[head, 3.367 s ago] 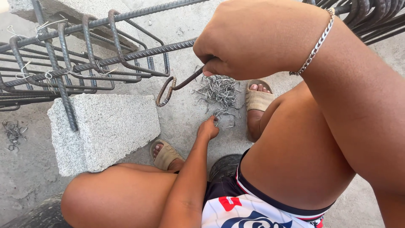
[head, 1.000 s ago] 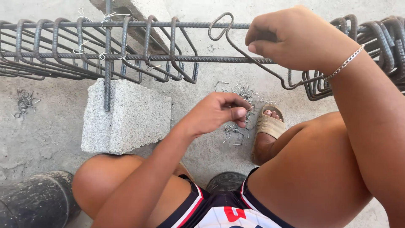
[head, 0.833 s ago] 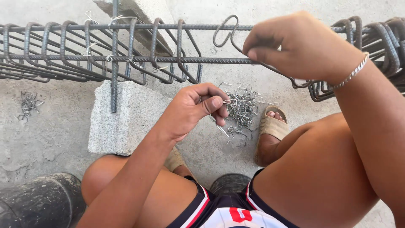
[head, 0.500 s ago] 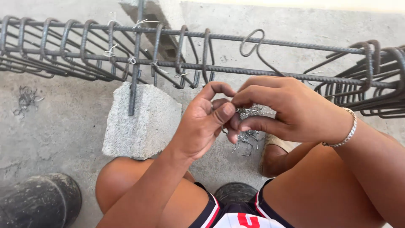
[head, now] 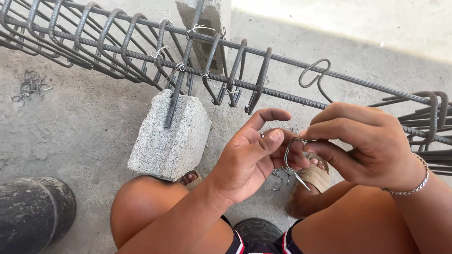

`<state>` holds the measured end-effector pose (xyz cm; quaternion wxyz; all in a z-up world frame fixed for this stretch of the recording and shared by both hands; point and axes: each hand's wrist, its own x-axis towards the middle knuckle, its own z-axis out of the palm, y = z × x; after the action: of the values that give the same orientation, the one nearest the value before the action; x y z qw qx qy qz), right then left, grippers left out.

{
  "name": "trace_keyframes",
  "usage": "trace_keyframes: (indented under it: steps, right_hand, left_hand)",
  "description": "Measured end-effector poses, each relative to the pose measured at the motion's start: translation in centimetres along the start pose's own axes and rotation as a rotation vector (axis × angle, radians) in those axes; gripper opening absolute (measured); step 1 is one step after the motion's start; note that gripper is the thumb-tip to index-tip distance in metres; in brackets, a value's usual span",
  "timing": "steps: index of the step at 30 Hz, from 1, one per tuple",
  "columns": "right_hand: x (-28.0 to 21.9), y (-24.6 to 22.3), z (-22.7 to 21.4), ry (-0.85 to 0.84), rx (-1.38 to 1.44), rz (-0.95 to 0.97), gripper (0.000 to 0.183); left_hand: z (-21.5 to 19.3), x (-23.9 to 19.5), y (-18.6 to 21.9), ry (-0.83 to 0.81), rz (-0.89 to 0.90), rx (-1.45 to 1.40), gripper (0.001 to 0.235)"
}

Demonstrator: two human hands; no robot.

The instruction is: Tying steel rebar intersections using wire ties and a manual twisting tool

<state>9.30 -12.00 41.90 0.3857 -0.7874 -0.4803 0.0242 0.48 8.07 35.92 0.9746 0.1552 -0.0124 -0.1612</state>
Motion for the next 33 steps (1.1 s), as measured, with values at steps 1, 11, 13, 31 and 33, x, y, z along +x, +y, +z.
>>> trace_keyframes:
  steps: [1, 11, 13, 31, 33]
  right_hand:
    - [0.1, -0.3, 0.0, 0.061, -0.048, -0.014, 0.018]
    - [-1.7, 0.8, 0.9, 0.313, -0.299, -0.135, 0.018]
    - [-1.7, 1.0, 1.0, 0.307, -0.278, -0.146, 0.019]
    - [0.3, 0.7, -0.3, -0.033, 0.179, 0.096, 0.030]
    - [0.2, 0.7, -0.5, -0.041, 0.162, 0.080, 0.034]
  left_hand:
    - [0.2, 0.1, 0.2, 0.015, -0.010, 0.131, 0.035]
    - [0.7, -0.3, -1.2, -0.122, -0.132, 0.138, 0.031]
    - [0.4, -0.3, -1.8, -0.119, -0.126, 0.080, 0.024]
    - [1.4, 0.3, 0.5, -0.093, -0.070, 0.503, 0.026]
    - [1.4, 0.4, 1.0, -0.067, -0.060, 0.565, 0.027]
